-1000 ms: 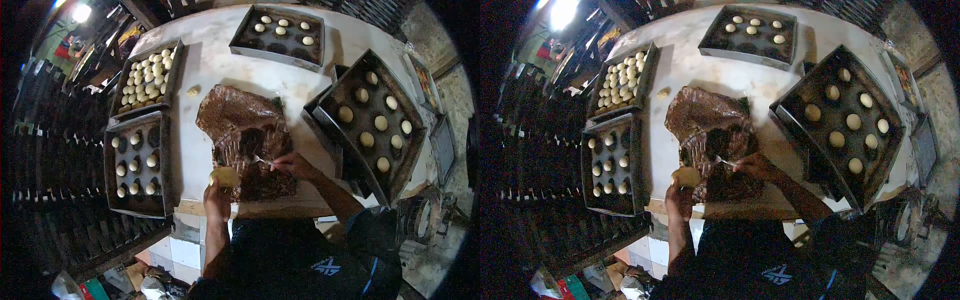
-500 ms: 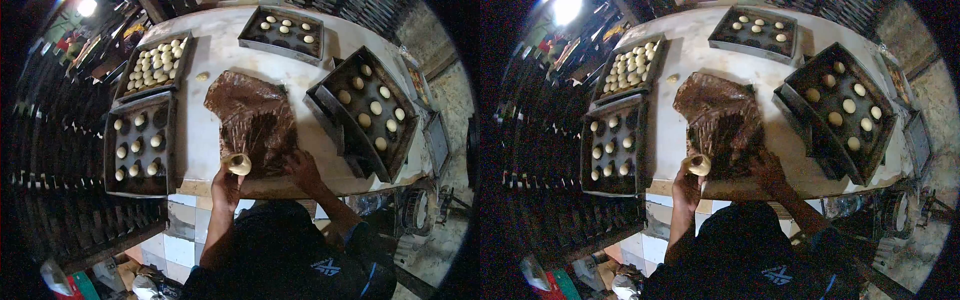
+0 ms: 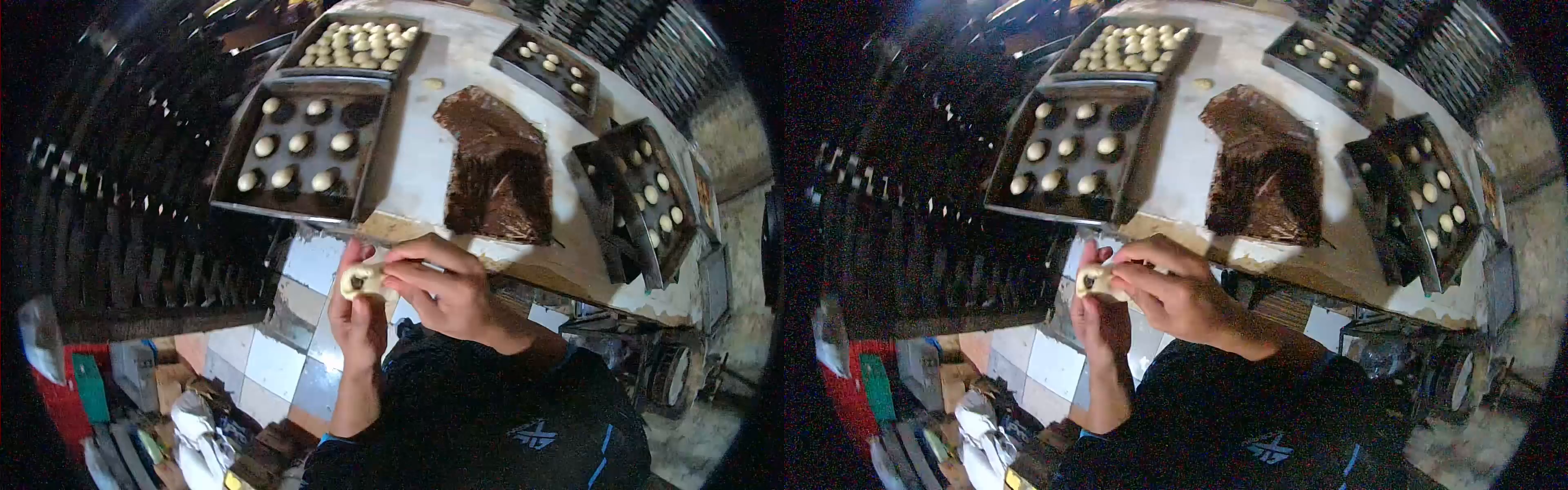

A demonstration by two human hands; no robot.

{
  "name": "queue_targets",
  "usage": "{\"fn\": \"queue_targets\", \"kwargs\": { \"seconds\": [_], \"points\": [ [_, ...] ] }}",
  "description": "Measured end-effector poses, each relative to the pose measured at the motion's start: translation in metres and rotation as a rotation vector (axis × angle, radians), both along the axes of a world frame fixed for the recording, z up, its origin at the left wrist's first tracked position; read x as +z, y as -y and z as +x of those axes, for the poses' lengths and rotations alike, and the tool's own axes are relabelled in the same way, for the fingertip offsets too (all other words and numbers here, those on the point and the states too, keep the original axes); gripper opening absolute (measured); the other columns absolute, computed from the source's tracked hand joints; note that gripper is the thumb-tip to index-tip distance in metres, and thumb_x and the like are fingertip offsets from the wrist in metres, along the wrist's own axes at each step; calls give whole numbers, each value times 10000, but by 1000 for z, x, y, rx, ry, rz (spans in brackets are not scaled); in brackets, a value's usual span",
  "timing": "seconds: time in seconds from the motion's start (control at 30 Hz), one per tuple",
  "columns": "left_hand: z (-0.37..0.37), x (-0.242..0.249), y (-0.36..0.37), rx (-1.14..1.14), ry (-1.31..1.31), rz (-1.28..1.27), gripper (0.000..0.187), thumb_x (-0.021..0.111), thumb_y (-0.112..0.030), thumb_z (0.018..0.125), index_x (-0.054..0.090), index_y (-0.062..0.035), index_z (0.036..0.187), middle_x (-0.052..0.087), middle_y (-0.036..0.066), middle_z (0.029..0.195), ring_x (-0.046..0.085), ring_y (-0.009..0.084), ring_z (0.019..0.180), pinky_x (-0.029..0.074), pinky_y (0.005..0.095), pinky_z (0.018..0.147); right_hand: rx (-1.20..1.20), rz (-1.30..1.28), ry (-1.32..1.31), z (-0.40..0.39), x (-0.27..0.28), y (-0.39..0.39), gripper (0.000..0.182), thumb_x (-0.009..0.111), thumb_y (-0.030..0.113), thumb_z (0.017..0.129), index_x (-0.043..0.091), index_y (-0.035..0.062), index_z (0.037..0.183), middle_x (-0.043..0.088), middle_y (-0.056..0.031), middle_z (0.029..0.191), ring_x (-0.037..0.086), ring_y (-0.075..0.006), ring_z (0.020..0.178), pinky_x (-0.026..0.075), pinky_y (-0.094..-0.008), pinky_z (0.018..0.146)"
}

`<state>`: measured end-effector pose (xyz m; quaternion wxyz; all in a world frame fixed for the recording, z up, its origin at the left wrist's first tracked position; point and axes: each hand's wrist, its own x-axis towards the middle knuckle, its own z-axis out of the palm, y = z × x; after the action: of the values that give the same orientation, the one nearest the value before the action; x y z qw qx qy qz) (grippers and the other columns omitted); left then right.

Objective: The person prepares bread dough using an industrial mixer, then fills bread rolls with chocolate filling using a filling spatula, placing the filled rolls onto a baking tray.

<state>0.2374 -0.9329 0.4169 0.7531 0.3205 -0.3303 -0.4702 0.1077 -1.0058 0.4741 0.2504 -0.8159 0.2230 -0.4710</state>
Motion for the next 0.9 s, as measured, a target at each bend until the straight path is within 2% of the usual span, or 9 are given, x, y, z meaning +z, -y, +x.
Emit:
{"fn": "queue_targets", "kwargs": {
  "seconds": [0.07, 0.13, 0.2, 0.33, 0.43, 0.57, 0.63, 0.8, 0.9],
  "points": [
    [15, 6, -8, 151, 249, -68, 530, 624, -390, 871, 554, 22, 1197, 473, 184, 1283, 469, 287, 1183, 382, 417, 989, 69, 254, -1, 7, 15, -4, 209, 748, 90, 765, 674, -3, 937, 645, -91, 886, 636, -172, 738, 515, -289, 618],
    [28, -4, -15, 199, 378, -98, 487, 608, -381, 879, 539, 2, 1170, 460, 203, 1282, 482, 303, 1166, 399, 431, 975, 162, 651, -11, 14, 17, -2, 246, 771, 124, 775, 683, -25, 950, 664, -90, 861, 628, -91, 688, 507, -212, 543],
    [30, -4, -11, 308, 610, -150, 350, 560, -364, 907, 522, -50, 1057, 485, 235, 1221, 504, 338, 1129, 428, 467, 936, 199, 660, 52, 19, 5, 0, 263, 776, 125, 769, 680, -33, 956, 664, -95, 852, 634, -104, 693, 504, -202, 546],
    [31, -3, 18, 664, 1083, -153, 421, 624, -181, 856, 530, -114, 1262, 532, 215, 1062, 547, 316, 970, 469, 387, 792, 198, 213, -14, 32, 18, 19, 300, 780, 127, 739, 663, -35, 962, 653, -118, 901, 650, -204, 777, 528, -297, 642],
    [45, 19, 40, 496, 1238, -44, 561, 682, -178, 784, 494, -79, 1302, 498, 192, 1051, 499, 296, 940, 446, 366, 783, 136, 218, -119, 41, 23, 34, 251, 744, 91, 752, 645, -17, 956, 634, -106, 976, 640, -243, 847, 530, -348, 710],
    [49, 19, 87, 79, 85, -55, 653, 628, -464, 812, 503, 47, 1199, 368, 107, 1174, 432, 228, 1086, 379, 359, 911, 191, 135, 42, 53, 20, 94, 180, 726, 49, 746, 667, 27, 915, 643, -85, 914, 644, -244, 791, 515, -323, 676],
    [54, 15, 105, 39, 7, -60, 515, 373, -517, 943, 544, -49, 1072, 406, 140, 1219, 398, 277, 1200, 312, 432, 1023, 163, 226, 128, 57, 26, 121, 174, 739, 71, 753, 667, 30, 906, 645, -79, 887, 642, -232, 756, 508, -317, 659],
    [69, 32, 166, 267, 567, -242, 390, 473, -447, 951, 597, -88, 863, 399, 140, 1033, 439, 234, 931, 406, 406, 854, 229, 364, 170, 58, 30, 155, 189, 760, 62, 745, 692, 14, 914, 662, -111, 843, 657, -164, 743, 521, -263, 625],
    [60, 51, 191, 492, 544, -227, 434, 631, -360, 874, 466, -69, 1150, 391, 154, 1071, 465, 215, 905, 505, 360, 715, 283, 238, 287, 64, 28, 168, 260, 692, 4, 739, 677, -26, 996, 666, -170, 1000, 685, -235, 861, 551, -274, 728]
  ]
}}
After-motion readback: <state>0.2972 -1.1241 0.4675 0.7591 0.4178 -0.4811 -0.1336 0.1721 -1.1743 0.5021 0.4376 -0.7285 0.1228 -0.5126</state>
